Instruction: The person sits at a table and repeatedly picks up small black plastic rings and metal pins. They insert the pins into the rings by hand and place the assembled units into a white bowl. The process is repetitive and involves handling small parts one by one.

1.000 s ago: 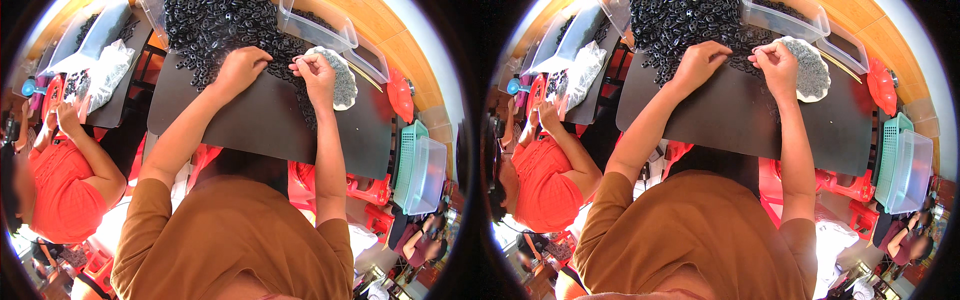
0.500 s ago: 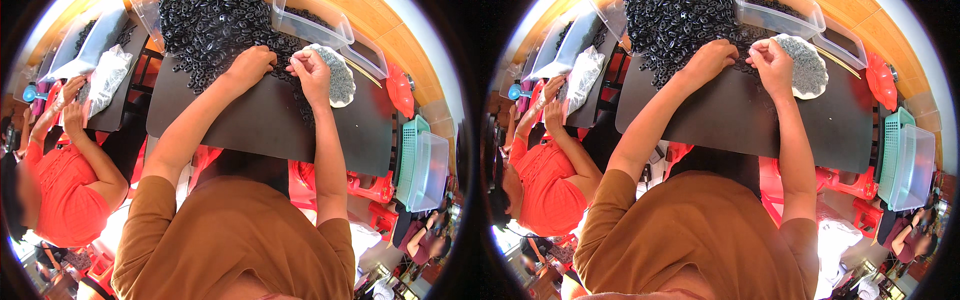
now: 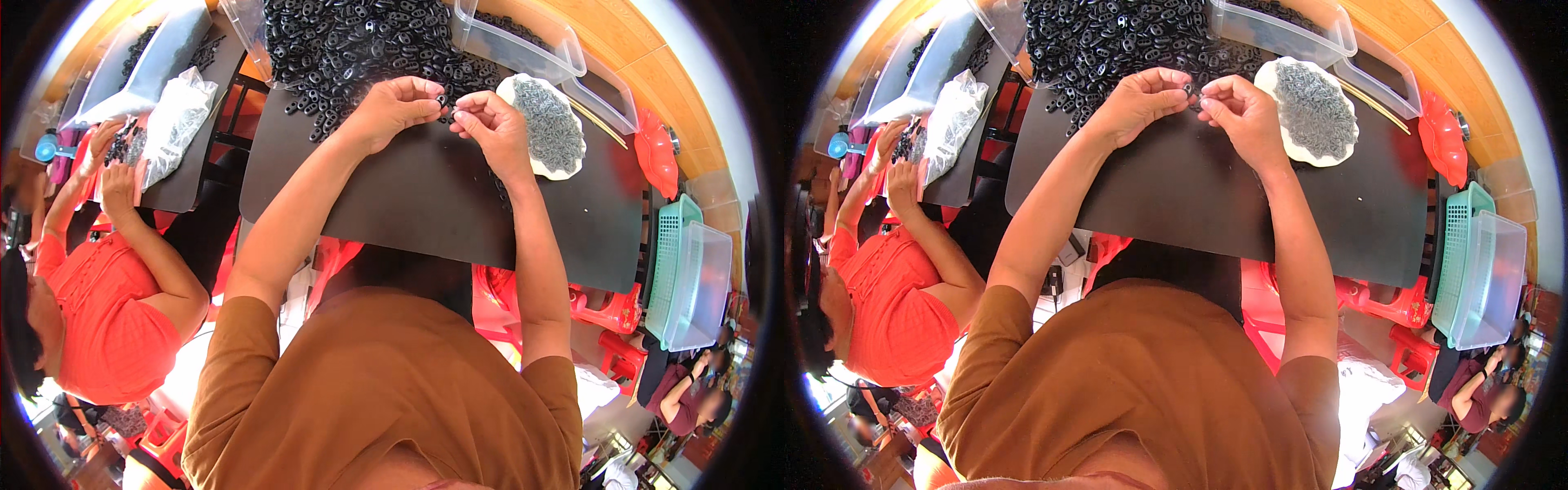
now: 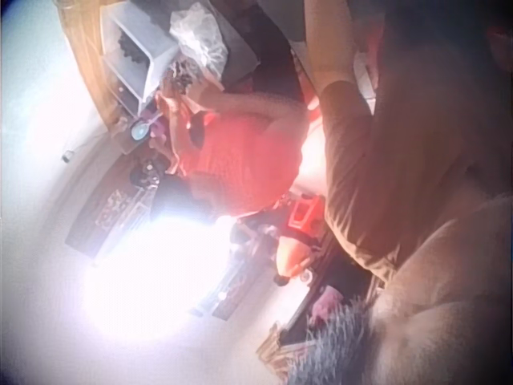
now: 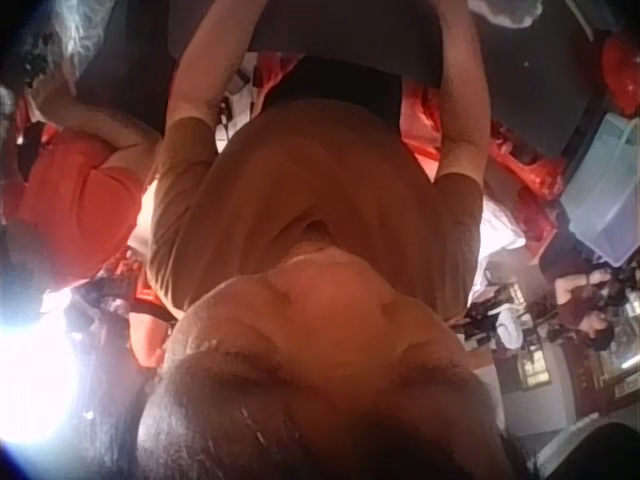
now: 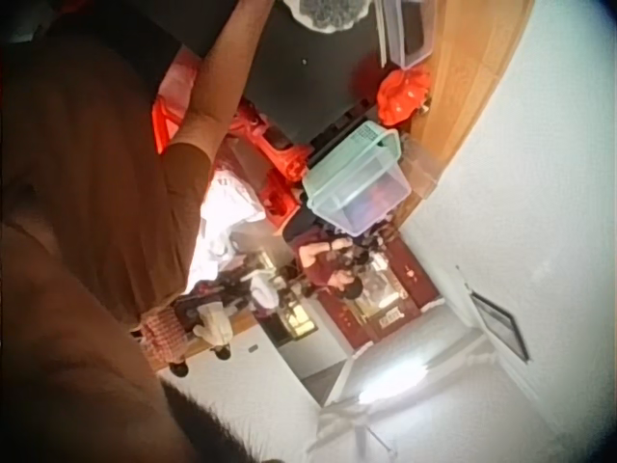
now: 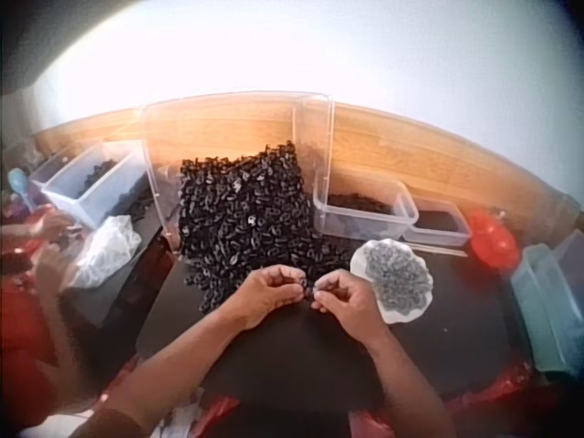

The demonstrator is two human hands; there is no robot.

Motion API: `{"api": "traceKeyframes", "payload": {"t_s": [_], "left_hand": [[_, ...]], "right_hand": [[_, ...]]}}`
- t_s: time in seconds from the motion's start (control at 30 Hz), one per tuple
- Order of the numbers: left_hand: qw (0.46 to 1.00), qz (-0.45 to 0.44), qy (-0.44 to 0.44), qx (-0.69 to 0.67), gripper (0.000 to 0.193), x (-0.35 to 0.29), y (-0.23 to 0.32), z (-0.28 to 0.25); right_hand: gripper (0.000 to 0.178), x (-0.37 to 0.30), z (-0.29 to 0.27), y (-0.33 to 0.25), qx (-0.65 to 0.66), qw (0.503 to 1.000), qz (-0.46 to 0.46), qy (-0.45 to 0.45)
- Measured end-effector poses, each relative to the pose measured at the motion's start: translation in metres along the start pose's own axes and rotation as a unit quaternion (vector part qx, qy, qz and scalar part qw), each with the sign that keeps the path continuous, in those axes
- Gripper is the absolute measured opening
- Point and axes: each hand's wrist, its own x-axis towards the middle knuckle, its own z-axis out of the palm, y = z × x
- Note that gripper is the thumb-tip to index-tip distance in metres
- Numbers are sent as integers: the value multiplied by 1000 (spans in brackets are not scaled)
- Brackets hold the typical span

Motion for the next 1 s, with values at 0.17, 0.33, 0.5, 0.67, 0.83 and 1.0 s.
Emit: {"api": "traceKeyframes", "payload": {"t_s": [0.17, 0.33, 0.5, 0.67, 0.83, 1.0], "left_hand": [[1000, -4, 16, 11, 22, -1, 3, 4], [999, -2, 21, 37, 19, -1, 3, 6], [998, 7, 12, 60, 19, -1, 1, 5], [997, 12, 8, 70, 19, -4, 4, 8], [998, 16, 10, 54, 18, -3, 4, 8], [997, 29, -3, 67, 19, -4, 2, 8]], "right_hand": [[10, 1, 1, 3, -8, 1000, -1, -3], [11, 0, 4, 0, 0, 1000, 7, 3], [11, 0, 4, 2, -3, 1000, -2, -1], [11, 1, 3, 3, -16, 1000, -8, -1], [12, 0, 4, 0, -12, 1000, -5, 1], [13, 0, 4, -1, -25, 1000, -8, 0]]}}
